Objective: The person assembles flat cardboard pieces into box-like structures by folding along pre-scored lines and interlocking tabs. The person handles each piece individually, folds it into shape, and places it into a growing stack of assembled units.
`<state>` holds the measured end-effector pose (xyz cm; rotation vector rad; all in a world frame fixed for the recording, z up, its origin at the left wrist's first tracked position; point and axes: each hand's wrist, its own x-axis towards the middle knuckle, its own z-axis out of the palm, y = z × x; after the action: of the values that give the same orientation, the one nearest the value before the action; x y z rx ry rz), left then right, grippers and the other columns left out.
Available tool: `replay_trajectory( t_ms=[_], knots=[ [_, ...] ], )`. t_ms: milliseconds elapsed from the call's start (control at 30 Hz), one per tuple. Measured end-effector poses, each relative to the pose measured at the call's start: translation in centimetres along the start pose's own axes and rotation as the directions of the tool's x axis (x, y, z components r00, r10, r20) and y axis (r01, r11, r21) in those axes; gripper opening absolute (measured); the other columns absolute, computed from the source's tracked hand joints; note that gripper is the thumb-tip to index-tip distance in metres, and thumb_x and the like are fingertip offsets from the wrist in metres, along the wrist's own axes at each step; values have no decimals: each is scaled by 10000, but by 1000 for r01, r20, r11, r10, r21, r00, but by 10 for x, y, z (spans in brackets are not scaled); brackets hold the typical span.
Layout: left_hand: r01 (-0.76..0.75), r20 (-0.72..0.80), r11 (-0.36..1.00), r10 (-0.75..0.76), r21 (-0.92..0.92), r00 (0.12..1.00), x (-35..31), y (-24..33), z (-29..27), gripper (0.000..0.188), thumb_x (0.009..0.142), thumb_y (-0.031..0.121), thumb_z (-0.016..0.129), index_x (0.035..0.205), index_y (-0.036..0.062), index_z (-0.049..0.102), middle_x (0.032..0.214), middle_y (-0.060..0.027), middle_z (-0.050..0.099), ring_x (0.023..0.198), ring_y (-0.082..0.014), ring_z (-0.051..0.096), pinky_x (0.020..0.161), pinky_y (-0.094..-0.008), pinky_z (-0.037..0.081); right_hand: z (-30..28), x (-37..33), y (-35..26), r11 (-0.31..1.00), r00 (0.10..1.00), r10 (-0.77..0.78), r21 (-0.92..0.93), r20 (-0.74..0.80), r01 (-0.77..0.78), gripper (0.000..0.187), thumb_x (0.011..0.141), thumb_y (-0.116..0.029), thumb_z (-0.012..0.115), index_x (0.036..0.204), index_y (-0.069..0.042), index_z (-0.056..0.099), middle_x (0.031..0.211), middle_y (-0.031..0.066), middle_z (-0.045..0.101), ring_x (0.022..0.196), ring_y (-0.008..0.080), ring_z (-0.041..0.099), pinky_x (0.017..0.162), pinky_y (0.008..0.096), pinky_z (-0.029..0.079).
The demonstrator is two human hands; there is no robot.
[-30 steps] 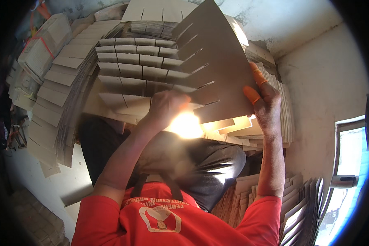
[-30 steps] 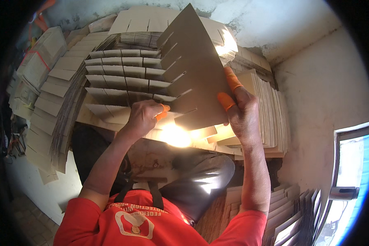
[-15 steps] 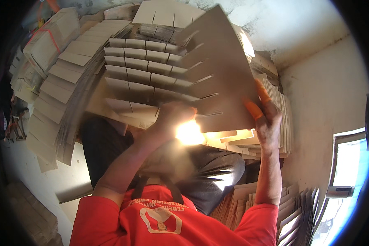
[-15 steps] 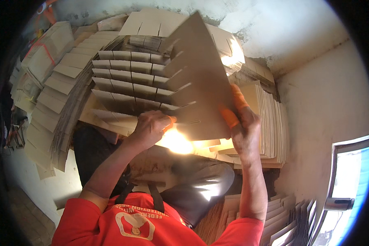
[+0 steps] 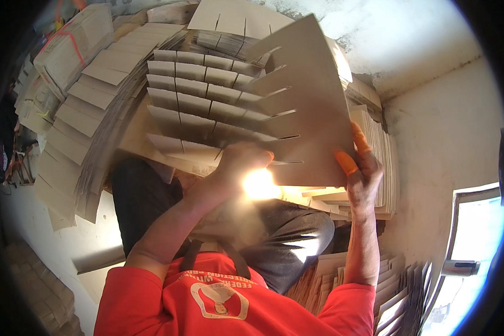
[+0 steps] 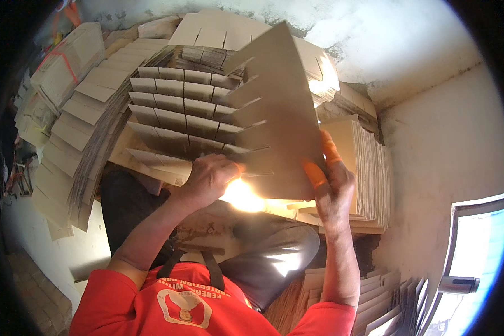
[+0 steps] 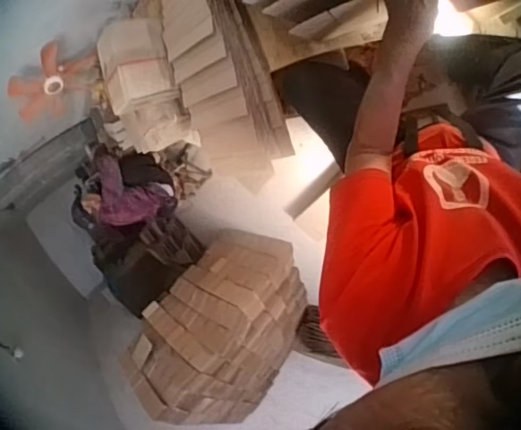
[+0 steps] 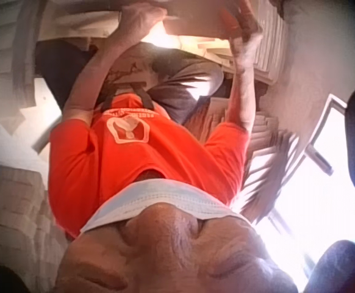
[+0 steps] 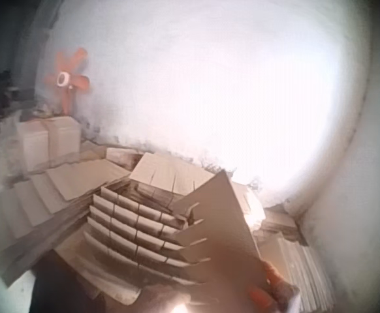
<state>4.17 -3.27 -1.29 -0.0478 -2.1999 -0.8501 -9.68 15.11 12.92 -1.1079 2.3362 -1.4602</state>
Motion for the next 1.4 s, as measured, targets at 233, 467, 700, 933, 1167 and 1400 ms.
replay_trajectory(
  t_ms=[233, 467, 700, 933, 1167, 1400],
  knots=[
    [-20, 2, 1000, 20, 12, 1000, -13, 0, 3, 164, 733, 29, 626, 885, 55, 680, 706, -76, 638, 674, -255, 626, 609, -384, 483, -16, -16, 3, 985, 992, 126, 120, -3, -124, 617, 875, 49, 593, 1463, 24, 407, 1160, 86, 666, 832, 35, 578, 735, 168, 466],
    [-6, 65, 996, 1, 85, 998, -16, 8, -2, 184, 725, 28, 627, 899, 58, 678, 708, -83, 637, 672, -248, 623, 625, -385, 484, -4, -11, -14, 982, 982, 176, 60, 62, -180, 702, 835, 116, 581, 1489, 32, 341, 1257, 166, 629, 798, 103, 642, 738, 212, 539],
    [-41, 2, 997, 41, 58, 999, -11, -3, 2, 193, 701, 47, 655, 893, 53, 677, 709, -97, 636, 668, -262, 624, 628, -386, 491, -4, -20, 12, 969, 984, -177, -171, 17, 177, 748, 823, 111, 593, 1512, -54, 354, 1166, 76, 662, 708, 80, 606, 630, 214, 532],
    [-38, -1, 998, 38, 43, 999, -15, -7, 7, 189, 705, 61, 659, 893, 70, 681, 728, -83, 651, 707, -261, 648, 652, -389, 507, 9, -24, -11, 999, 999, 31, 9, 5, -31, 743, 821, 109, 584, 1509, -71, 368, 1005, 23, 668, 608, 39, 522, 500, 204, 481],
    [-8, 61, 997, 4, 73, 998, -13, -5, 6, 179, 704, 66, 663, 881, 74, 683, 736, -68, 662, 719, -255, 654, 664, -385, 508, 7, -25, -6, 994, 995, 95, 45, 16, -96, 751, 832, 120, 552, 1524, -66, 330, 921, 27, 670, 587, 42, 523, 484, 209, 481],
    [-17, 52, 997, 13, 70, 999, -16, -7, 8, 144, 719, 81, 644, 859, 75, 677, 720, -64, 653, 705, -245, 647, 655, -384, 499, 17, -13, -5, 991, 977, 124, -68, 172, -114, 752, 826, 128, 539, 1521, -79, 340, 882, 20, 668, 569, 35, 529, 450, 195, 452]
  ],
)
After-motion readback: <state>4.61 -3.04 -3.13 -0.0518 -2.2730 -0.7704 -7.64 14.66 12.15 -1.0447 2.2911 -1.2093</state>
